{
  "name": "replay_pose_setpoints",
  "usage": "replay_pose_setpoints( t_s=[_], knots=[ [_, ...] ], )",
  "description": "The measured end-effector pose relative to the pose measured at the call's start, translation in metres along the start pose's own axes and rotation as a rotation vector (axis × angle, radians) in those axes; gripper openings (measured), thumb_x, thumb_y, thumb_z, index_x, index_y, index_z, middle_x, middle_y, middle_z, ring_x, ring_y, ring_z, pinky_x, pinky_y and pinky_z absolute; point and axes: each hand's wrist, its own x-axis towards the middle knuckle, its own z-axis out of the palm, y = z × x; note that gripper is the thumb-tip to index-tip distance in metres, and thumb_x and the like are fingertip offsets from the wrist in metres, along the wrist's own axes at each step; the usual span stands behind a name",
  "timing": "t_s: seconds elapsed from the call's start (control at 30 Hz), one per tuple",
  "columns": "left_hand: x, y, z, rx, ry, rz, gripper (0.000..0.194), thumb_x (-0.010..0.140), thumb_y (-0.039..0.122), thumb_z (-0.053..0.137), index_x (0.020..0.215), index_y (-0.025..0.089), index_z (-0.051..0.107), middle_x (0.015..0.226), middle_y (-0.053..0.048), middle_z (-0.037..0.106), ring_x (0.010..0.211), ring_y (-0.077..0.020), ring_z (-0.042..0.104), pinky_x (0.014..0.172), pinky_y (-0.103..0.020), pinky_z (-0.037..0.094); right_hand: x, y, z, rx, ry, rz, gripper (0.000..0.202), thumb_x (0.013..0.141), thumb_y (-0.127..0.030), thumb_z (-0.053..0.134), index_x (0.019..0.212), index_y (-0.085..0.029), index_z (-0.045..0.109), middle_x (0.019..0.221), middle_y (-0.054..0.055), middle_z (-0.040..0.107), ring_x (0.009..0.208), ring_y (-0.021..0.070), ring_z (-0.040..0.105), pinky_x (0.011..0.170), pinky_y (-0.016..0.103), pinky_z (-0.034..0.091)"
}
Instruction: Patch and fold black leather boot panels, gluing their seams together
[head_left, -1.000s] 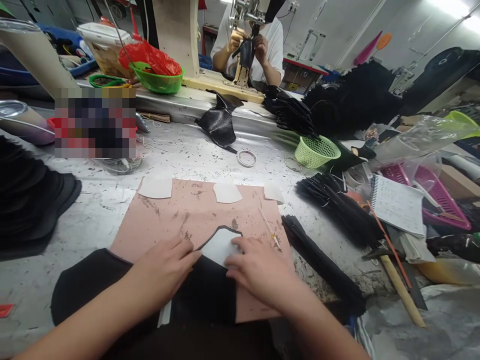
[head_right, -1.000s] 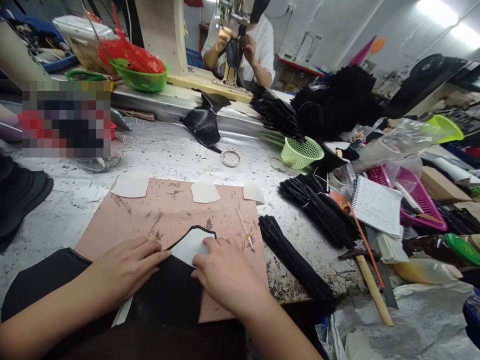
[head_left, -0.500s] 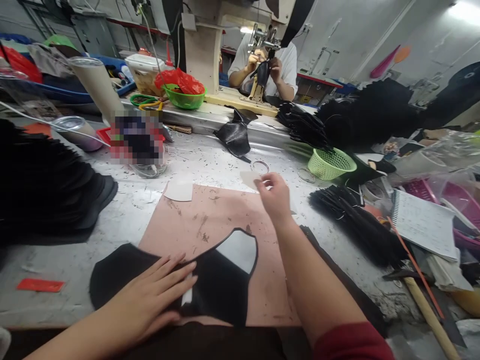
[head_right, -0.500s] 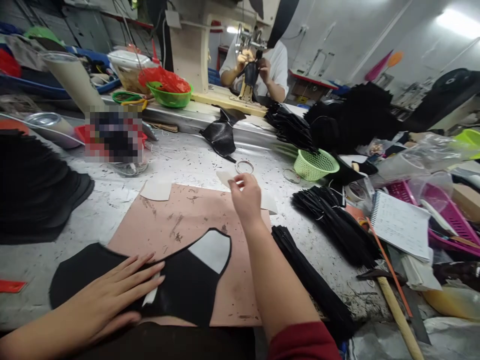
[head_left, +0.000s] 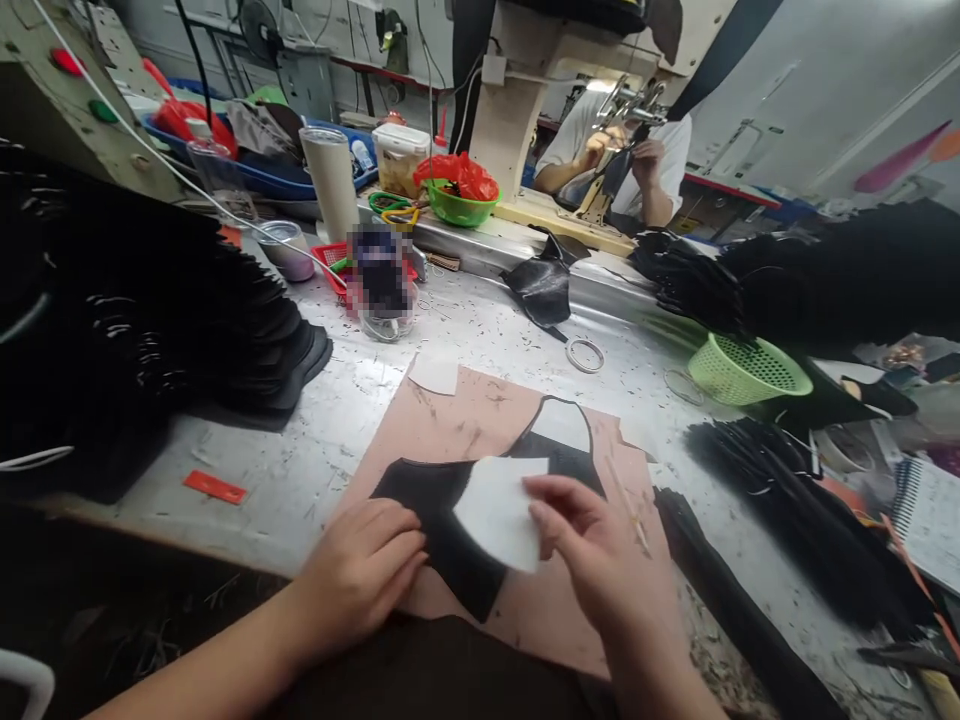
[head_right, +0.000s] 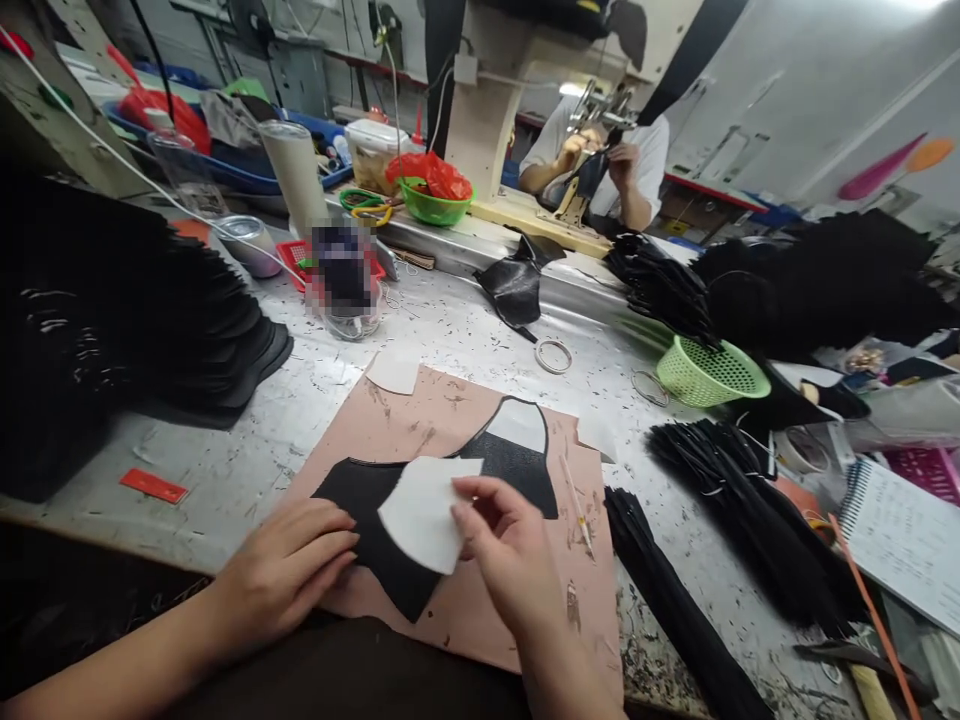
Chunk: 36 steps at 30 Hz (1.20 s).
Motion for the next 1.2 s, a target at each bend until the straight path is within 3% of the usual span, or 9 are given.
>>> replay_pose_setpoints(
  t_s=[0.17, 0.3, 0.53, 0.77, 0.97, 1.03, 1.2],
  knots=[
    [-0.04, -0.01, -0.013, 0.188, -0.09, -0.001, 0.022, 0.084, 0.013, 0.045, 0.1, 0.014, 0.06, 0.096, -0.008, 0.065, 0.094, -0.0217, 0.055, 0.081, -0.035, 0.044, -0.004, 0.022, 0.057, -0.024, -0.158, 0.097, 0.027, 0.061, -0.031, 0.063, 0.084, -0.016, 0.065, 0.069, 0.002, 0.056, 0.057, 0.0131, 0.052, 0.047, 0.025, 0.048],
    [-0.051, -0.01, -0.01, 0.194, -0.078, 0.034, 0.023, 0.085, 0.013, 0.045, 0.102, 0.013, 0.06, 0.097, -0.008, 0.065, 0.092, -0.0199, 0.057, 0.081, -0.033, 0.043, 0.001, 0.037, 0.075, -0.142, -0.196, 0.04, 0.027, 0.065, -0.029, 0.058, 0.087, -0.015, 0.065, 0.071, 0.003, 0.055, 0.063, 0.0148, 0.053, 0.05, 0.026, 0.048],
    [-0.066, -0.019, -0.004, 0.158, 0.023, 0.03, 0.025, 0.087, 0.015, 0.045, 0.107, 0.015, 0.059, 0.102, -0.004, 0.067, 0.102, -0.0191, 0.055, 0.091, -0.033, 0.035, 0.004, 0.042, 0.081, -0.129, -0.141, 0.097, 0.03, 0.061, -0.031, 0.06, 0.086, -0.015, 0.065, 0.078, 0.005, 0.059, 0.064, 0.015, 0.053, 0.051, 0.026, 0.049],
    [-0.064, -0.023, -0.005, 0.125, 0.045, 0.029, 0.023, 0.087, 0.021, 0.047, 0.104, 0.017, 0.061, 0.098, -0.001, 0.069, 0.097, -0.0164, 0.058, 0.091, -0.03, 0.034, 0.006, 0.04, 0.084, -0.163, -0.11, 0.131, 0.03, 0.061, -0.031, 0.061, 0.086, -0.015, 0.064, 0.07, 0.002, 0.055, 0.056, 0.0118, 0.049, 0.048, 0.025, 0.048],
    [-0.063, -0.027, -0.003, 0.095, 0.075, 0.068, 0.021, 0.086, 0.023, 0.049, 0.1, 0.016, 0.062, 0.097, -0.001, 0.069, 0.105, -0.0182, 0.055, 0.097, -0.03, 0.032, 0.005, 0.039, 0.083, -0.2, -0.112, 0.154, 0.031, 0.062, -0.031, 0.061, 0.087, -0.014, 0.064, 0.063, -0.001, 0.05, 0.053, 0.0111, 0.047, 0.045, 0.023, 0.046],
    [-0.062, -0.029, -0.003, 0.083, 0.054, 0.084, 0.021, 0.087, 0.022, 0.047, 0.098, 0.015, 0.062, 0.095, -0.003, 0.069, 0.106, -0.0194, 0.055, 0.097, -0.032, 0.033, 0.006, 0.039, 0.082, -0.242, -0.119, 0.124, 0.029, 0.064, -0.031, 0.059, 0.087, -0.015, 0.065, 0.066, 0.0, 0.052, 0.054, 0.0113, 0.048, 0.045, 0.023, 0.046],
    [-0.058, -0.031, -0.003, 0.081, 0.022, 0.07, 0.024, 0.089, 0.021, 0.039, 0.095, 0.017, 0.062, 0.091, -0.003, 0.068, 0.105, -0.0187, 0.055, 0.093, -0.031, 0.033, 0.01, 0.038, 0.077, -0.468, -0.102, -0.113, 0.019, 0.067, -0.024, 0.059, 0.081, -0.017, 0.069, 0.072, 0.003, 0.057, 0.059, 0.0124, 0.053, 0.056, 0.026, 0.047]
  ],
)
